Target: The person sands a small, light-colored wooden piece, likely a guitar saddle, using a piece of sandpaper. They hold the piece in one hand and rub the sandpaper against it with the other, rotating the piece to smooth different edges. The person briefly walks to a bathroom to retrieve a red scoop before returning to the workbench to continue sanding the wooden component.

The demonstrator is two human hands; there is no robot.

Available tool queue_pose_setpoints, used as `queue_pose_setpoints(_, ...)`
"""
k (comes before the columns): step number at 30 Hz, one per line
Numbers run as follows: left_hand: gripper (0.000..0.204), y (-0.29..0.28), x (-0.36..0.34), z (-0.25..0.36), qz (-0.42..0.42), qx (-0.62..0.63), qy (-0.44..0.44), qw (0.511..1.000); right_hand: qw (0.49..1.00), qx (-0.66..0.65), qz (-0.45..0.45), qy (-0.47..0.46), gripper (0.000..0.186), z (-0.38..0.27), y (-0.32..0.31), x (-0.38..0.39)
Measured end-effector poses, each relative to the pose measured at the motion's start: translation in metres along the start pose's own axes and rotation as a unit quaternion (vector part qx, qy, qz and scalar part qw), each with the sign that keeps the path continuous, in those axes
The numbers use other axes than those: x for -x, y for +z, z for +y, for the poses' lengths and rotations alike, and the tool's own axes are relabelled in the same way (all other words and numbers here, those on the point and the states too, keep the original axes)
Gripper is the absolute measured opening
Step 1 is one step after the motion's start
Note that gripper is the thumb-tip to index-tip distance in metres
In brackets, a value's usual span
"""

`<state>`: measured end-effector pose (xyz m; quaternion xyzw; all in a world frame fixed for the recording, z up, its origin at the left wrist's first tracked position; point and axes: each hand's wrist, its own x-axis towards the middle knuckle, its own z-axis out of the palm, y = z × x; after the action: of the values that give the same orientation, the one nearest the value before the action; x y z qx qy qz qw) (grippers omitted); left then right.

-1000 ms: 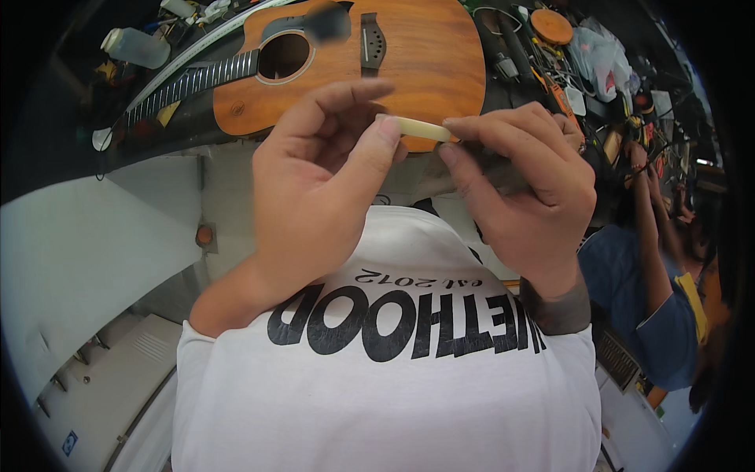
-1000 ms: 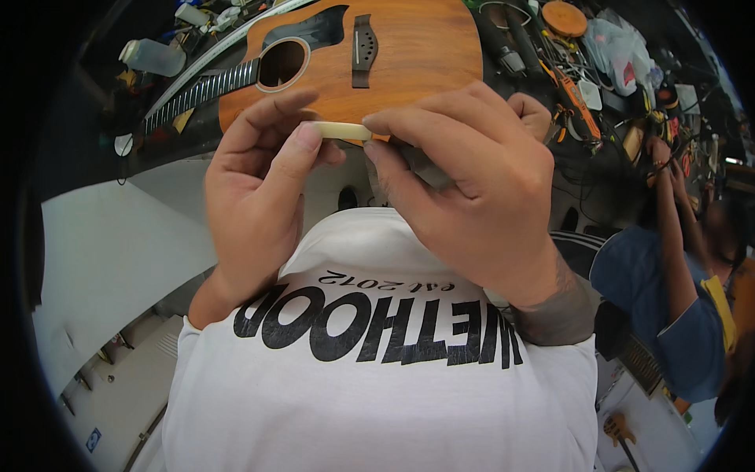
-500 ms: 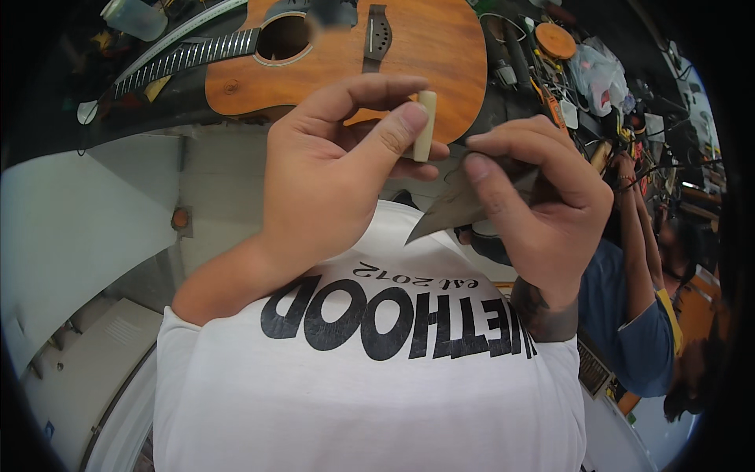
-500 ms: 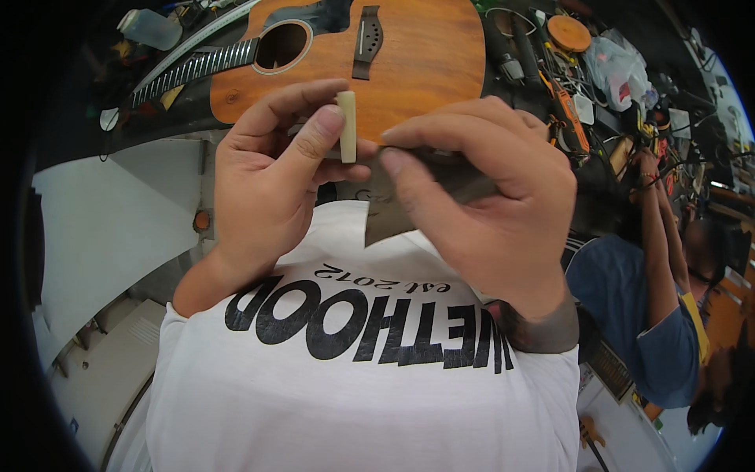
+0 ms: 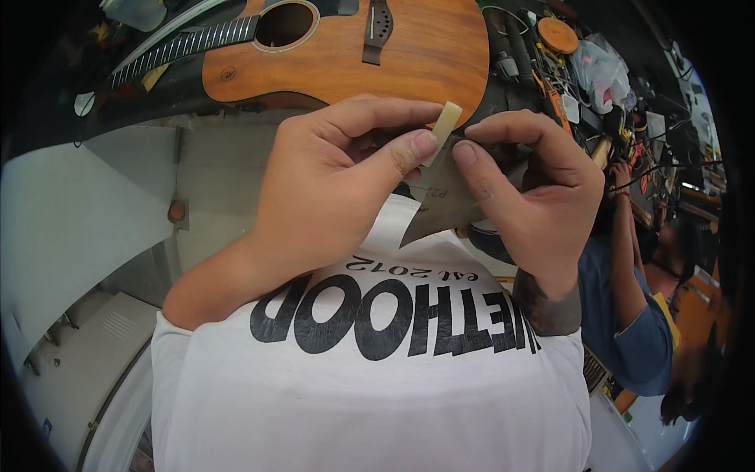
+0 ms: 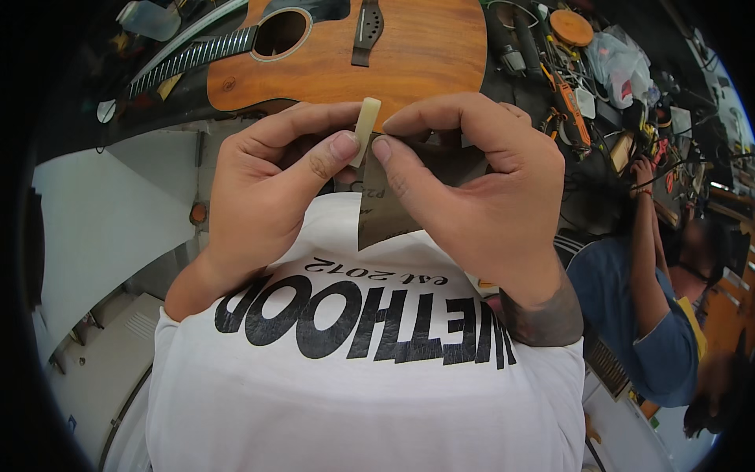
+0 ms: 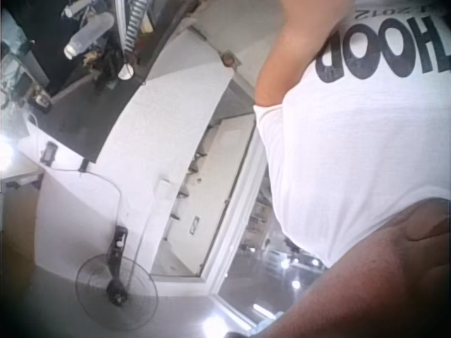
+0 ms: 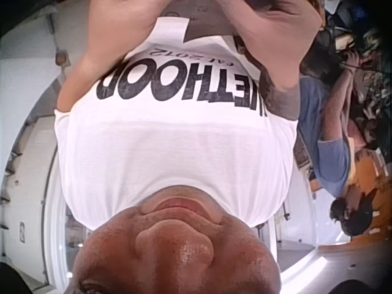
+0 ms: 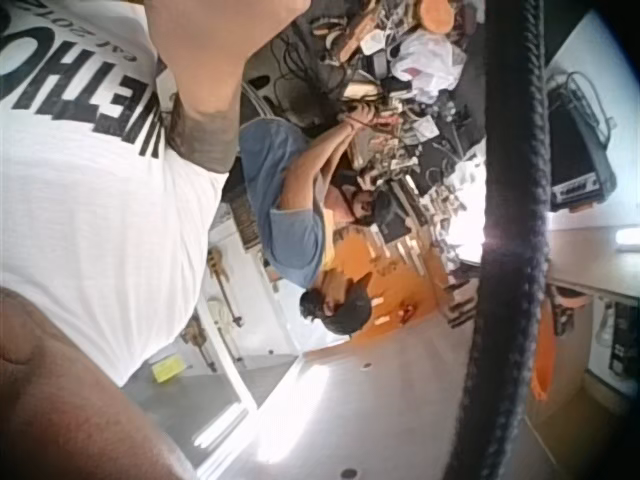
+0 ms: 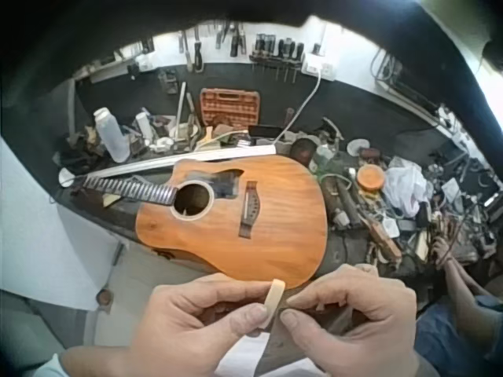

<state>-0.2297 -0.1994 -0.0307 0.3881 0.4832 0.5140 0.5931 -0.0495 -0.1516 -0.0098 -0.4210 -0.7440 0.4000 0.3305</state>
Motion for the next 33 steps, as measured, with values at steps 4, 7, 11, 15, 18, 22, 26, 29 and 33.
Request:
queue_pose_setpoints(4,0.025,-0.001,0.001,-0.005,-0.032,-0.024,0.041,0.998,0.999,-0.036,0.010,-0.006,0.021,0.002,0.005,0.000)
queue_pose_setpoints(7,0.025,-0.002,0.002,-0.005,-0.047,-0.034,0.052,0.997,0.998,-0.058,0.020,0.009,0.024,0.003,0.008,0.002)
queue_pose_setpoints(11,0.026,-0.001,0.005,-0.005,-0.047,-0.031,0.041,0.998,0.997,-0.077,0.006,0.014,0.026,0.009,0.008,0.003)
queue_pose_setpoints(15,0.025,-0.006,0.005,-0.004,-0.055,-0.141,0.021,0.988,0.991,-0.123,0.019,0.049,0.026,0.010,0.011,0.004)
queue_pose_setpoints(18,0.024,-0.004,0.007,0.005,-0.066,-0.171,0.019,0.983,0.989,-0.132,0.054,0.039,0.024,0.012,0.009,0.001)
queue_pose_setpoints(22,0.025,-0.005,0.003,0.003,-0.064,-0.111,-0.003,0.992,0.992,-0.120,-0.002,0.040,0.023,0.010,0.004,-0.002)
queue_pose_setpoints(26,0.025,-0.001,-0.001,0.005,-0.067,-0.055,-0.012,0.996,0.984,-0.156,0.032,0.078,0.024,-0.001,0.003,-0.003)
queue_pose_setpoints(29,0.025,-0.002,-0.005,0.007,-0.079,-0.064,-0.007,0.995,0.984,-0.163,0.039,0.052,0.025,0.008,0.000,-0.008)
queue_pose_setpoints(33,0.024,-0.001,-0.004,0.001,-0.064,-0.042,-0.007,0.997,0.986,-0.146,0.031,0.076,0.026,0.003,-0.001,-0.004)
